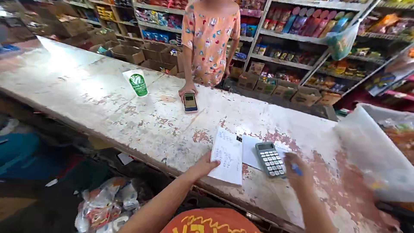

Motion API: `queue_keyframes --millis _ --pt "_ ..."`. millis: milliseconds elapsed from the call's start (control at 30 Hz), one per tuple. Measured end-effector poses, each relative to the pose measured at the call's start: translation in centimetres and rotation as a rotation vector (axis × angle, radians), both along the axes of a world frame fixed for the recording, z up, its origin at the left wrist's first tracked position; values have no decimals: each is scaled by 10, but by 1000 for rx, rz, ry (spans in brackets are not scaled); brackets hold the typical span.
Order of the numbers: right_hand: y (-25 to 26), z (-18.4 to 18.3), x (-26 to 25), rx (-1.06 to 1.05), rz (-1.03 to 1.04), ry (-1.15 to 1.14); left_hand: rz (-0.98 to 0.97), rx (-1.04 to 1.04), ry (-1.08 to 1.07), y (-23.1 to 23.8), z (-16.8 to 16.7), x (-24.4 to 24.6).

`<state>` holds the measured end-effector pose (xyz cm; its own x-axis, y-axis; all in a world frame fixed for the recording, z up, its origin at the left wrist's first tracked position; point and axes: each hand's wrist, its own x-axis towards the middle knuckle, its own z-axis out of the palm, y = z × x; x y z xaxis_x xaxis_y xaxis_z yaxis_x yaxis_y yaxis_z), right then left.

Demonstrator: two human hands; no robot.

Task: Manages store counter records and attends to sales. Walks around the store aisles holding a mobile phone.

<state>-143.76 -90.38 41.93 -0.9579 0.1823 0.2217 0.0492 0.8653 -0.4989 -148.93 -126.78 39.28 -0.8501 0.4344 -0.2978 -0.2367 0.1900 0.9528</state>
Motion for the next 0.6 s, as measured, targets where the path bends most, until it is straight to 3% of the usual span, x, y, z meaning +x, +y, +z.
queue_keyframes --millis 100,200,433,600 --pt "-70 -35 -20 133 233 -102 -181 -508 263 -21 14 -61" --pt "-106 -48 -40 228 225 -96 -132 -745 339 -58 33 -127" --pt "-102 -47 -58 237 -11 -150 -60 -967 449 -87 22 -239" --pt "-74 -40 -59 241 -199 -190 -278 -835 549 -102 7 -296"
